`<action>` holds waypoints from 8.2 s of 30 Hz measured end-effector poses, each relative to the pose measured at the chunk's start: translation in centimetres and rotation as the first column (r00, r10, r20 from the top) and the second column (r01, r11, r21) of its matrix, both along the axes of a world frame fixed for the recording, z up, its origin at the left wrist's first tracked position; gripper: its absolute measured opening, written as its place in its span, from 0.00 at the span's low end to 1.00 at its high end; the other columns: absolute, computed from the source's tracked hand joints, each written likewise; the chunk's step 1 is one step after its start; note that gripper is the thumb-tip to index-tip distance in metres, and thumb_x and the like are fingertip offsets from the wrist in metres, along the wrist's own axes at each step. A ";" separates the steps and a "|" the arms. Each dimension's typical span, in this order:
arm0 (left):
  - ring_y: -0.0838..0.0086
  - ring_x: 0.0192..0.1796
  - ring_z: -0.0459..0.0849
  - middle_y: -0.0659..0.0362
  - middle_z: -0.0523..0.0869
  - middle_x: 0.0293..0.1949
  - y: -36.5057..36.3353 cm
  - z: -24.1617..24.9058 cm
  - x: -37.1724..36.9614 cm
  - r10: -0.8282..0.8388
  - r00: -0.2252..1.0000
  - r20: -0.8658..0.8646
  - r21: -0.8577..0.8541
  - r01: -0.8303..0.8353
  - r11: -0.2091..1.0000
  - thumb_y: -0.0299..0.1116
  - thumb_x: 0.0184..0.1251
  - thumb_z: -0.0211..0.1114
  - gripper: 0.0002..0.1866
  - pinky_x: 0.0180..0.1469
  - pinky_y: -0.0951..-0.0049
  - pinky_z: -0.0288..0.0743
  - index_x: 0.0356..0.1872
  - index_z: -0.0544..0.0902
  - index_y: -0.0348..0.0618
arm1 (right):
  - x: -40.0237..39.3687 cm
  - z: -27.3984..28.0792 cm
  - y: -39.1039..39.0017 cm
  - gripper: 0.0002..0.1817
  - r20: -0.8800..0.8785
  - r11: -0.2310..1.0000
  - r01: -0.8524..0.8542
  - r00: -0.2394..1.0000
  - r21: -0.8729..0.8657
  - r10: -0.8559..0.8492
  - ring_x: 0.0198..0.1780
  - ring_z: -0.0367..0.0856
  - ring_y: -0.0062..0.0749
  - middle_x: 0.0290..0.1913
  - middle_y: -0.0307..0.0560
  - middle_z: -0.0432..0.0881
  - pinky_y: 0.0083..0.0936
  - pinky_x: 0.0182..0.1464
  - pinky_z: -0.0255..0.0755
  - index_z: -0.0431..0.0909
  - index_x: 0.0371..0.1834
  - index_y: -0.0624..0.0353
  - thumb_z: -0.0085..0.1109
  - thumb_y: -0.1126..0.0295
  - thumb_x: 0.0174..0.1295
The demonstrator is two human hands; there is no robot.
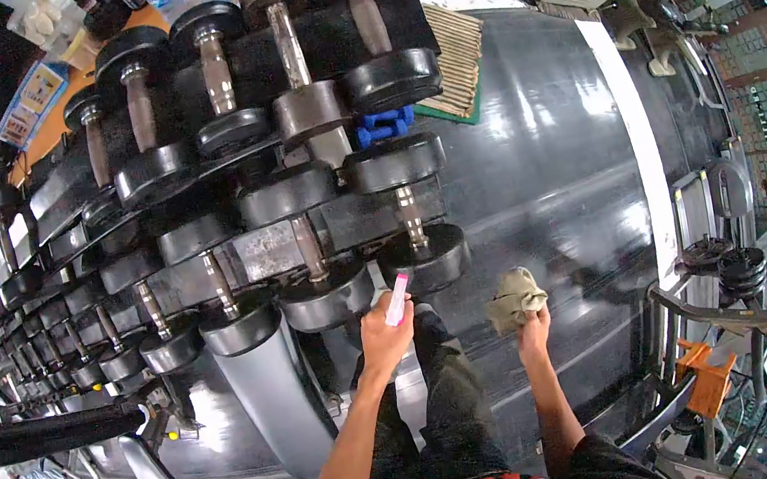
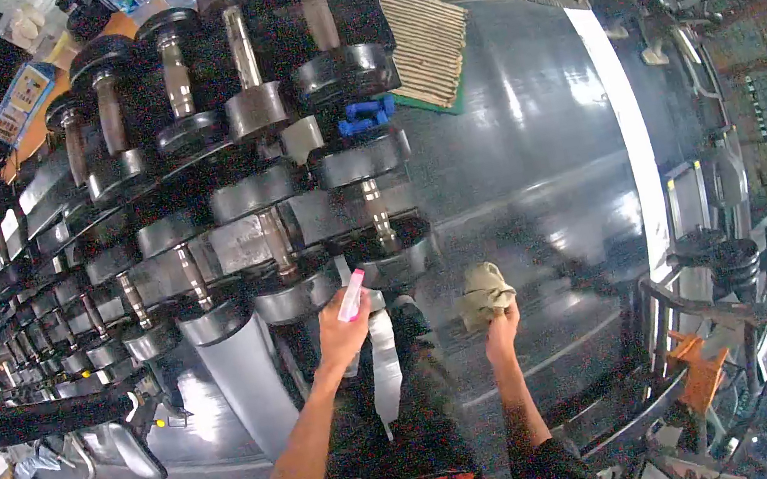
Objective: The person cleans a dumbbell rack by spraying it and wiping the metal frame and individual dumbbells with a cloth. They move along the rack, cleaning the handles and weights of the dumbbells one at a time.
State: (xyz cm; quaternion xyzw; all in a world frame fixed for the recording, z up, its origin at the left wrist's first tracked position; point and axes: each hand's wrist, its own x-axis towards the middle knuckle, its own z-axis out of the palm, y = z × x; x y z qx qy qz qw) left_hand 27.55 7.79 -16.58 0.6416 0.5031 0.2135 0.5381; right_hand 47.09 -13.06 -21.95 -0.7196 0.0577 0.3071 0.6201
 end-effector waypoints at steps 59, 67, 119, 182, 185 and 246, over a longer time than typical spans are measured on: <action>0.81 0.27 0.80 0.60 0.83 0.27 -7.9 1.7 -3.5 0.118 0.992 -0.048 0.001 -0.118 0.993 0.25 0.60 0.65 0.07 0.30 0.77 0.73 0.40 0.82 0.40 | -4.3 -1.9 26.1 0.14 -0.006 -0.196 -0.575 -0.315 -0.795 0.949 0.48 0.82 0.42 0.47 0.46 0.83 0.38 0.48 0.76 0.79 0.48 0.47 0.47 0.62 0.64; 0.85 0.21 0.76 0.64 0.80 0.22 -7.4 1.9 -3.6 0.213 0.977 0.010 -0.215 -0.206 0.954 0.27 0.62 0.65 0.08 0.23 0.80 0.70 0.42 0.80 0.40 | 9.9 2.4 24.4 0.18 0.012 -0.230 -0.751 -0.302 -0.618 0.953 0.40 0.84 0.42 0.39 0.47 0.85 0.39 0.48 0.76 0.78 0.50 0.50 0.49 0.75 0.57; 0.77 0.26 0.78 0.56 0.82 0.25 -6.1 1.7 -5.9 0.127 0.989 -0.080 -0.223 -0.142 0.964 0.26 0.60 0.65 0.07 0.31 0.73 0.72 0.39 0.82 0.40 | 4.2 2.1 22.8 0.19 0.269 0.112 -0.685 -0.127 -0.720 0.955 0.44 0.81 0.53 0.42 0.53 0.83 0.43 0.47 0.76 0.77 0.48 0.50 0.48 0.77 0.52; 0.67 0.30 0.84 0.52 0.85 0.30 -8.7 -14.2 -9.5 0.089 0.983 -0.163 0.203 -0.055 0.978 0.30 0.61 0.64 0.05 0.33 0.70 0.75 0.35 0.82 0.41 | -9.2 -15.0 0.3 0.23 -0.356 0.992 -0.019 0.932 0.128 0.064 0.52 0.77 0.32 0.54 0.42 0.76 0.28 0.50 0.72 0.68 0.61 0.55 0.59 0.63 0.63; 0.69 0.30 0.85 0.53 0.85 0.30 -10.2 -14.4 -10.7 0.114 0.988 -0.101 0.121 -0.102 0.987 0.29 0.61 0.64 0.05 0.33 0.71 0.75 0.36 0.82 0.41 | -12.0 -18.3 5.9 0.16 0.136 0.982 -0.116 0.986 0.149 0.096 0.48 0.76 0.26 0.48 0.42 0.79 0.25 0.49 0.72 0.75 0.54 0.60 0.57 0.69 0.64; 0.75 0.32 0.84 0.55 0.85 0.30 -16.6 -12.0 -18.9 -0.120 0.977 -0.175 -0.186 0.087 0.979 0.27 0.60 0.65 0.08 0.35 0.74 0.75 0.40 0.82 0.40 | -17.6 -22.3 14.9 0.12 0.733 0.619 -0.431 -0.173 -0.657 0.658 0.66 0.65 0.45 0.56 0.39 0.75 0.42 0.64 0.64 0.83 0.39 0.45 0.59 0.70 0.51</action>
